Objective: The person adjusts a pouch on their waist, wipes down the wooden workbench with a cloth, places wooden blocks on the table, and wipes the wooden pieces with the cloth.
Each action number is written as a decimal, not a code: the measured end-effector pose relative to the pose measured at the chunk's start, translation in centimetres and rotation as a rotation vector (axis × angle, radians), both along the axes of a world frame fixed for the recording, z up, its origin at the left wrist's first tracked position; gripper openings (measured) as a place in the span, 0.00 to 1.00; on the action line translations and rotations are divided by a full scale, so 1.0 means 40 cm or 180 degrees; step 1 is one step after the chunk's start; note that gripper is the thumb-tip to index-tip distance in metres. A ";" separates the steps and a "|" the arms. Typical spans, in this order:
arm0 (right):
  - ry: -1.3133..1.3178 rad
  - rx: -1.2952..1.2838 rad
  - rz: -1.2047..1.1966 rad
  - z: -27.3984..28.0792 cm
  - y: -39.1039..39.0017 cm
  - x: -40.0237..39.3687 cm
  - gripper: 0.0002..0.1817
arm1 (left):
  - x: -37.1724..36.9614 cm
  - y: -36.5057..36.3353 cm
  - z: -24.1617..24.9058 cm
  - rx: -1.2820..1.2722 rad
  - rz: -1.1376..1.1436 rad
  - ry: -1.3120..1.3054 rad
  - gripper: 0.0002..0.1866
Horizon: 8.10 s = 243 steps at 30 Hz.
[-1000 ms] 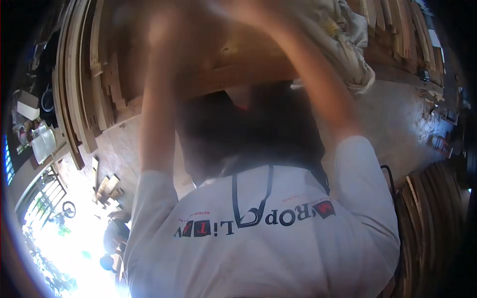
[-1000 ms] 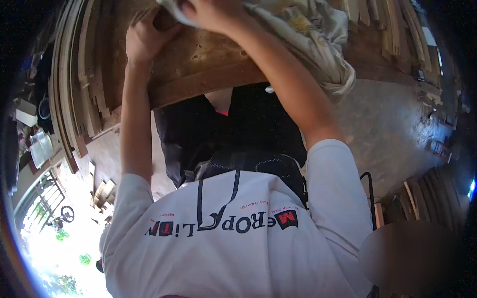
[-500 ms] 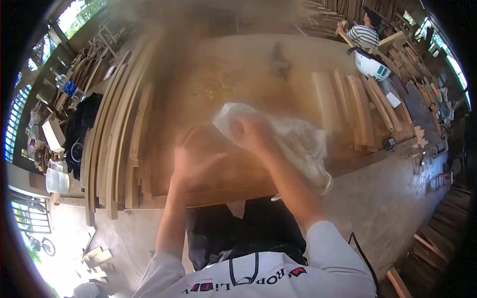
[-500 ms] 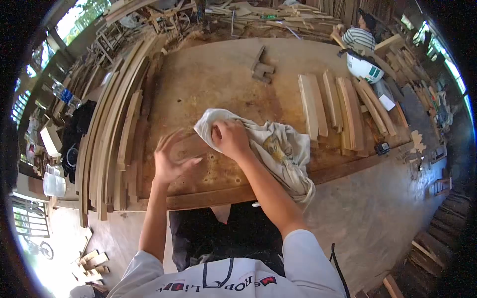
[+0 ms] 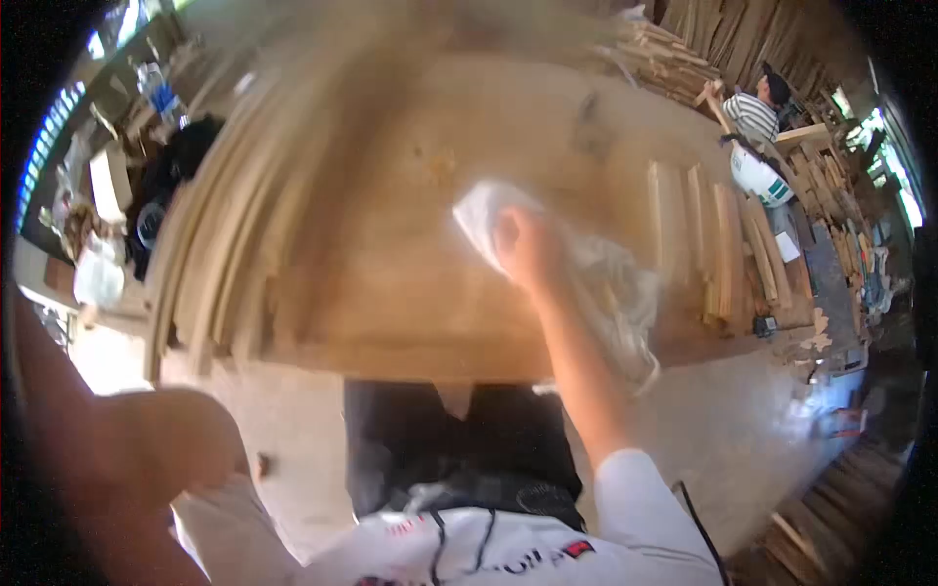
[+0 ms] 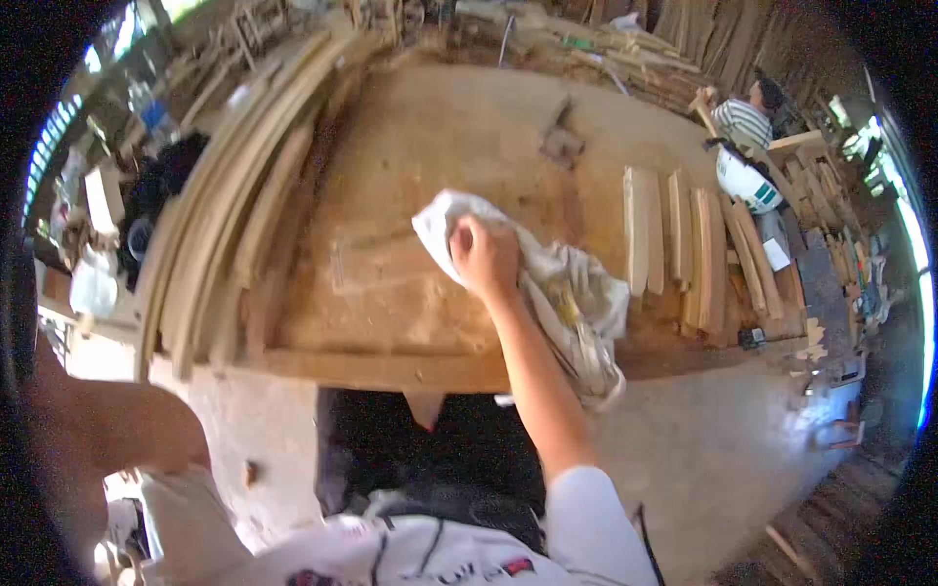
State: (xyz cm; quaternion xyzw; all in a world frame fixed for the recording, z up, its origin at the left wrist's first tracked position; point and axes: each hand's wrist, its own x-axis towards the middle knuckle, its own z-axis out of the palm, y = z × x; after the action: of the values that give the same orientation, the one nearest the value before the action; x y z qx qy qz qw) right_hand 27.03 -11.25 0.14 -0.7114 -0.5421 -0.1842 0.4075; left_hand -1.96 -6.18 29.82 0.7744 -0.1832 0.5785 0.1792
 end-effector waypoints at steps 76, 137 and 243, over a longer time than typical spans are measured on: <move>0.0156 0.0293 -0.0300 -0.036 0.009 0.069 0.04 | -0.043 0.005 0.053 0.0463 0.0276 -0.0373 0.34; 0.0646 -0.0864 0.0913 0.031 -0.070 -0.032 0.19 | 0.338 0.142 -0.803 -0.0330 0.2146 0.3183 0.32; 0.1693 -0.0408 -0.0244 0.016 -0.120 0.071 0.08 | 0.333 0.021 -0.681 -0.0925 0.1764 0.3183 0.57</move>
State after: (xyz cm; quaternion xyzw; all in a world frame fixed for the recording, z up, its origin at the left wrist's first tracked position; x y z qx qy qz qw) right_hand 29.88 -16.05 0.77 -0.7791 -0.3994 0.0285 0.4824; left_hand 11.37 -5.33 2.56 0.9396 0.2138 0.1876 0.1902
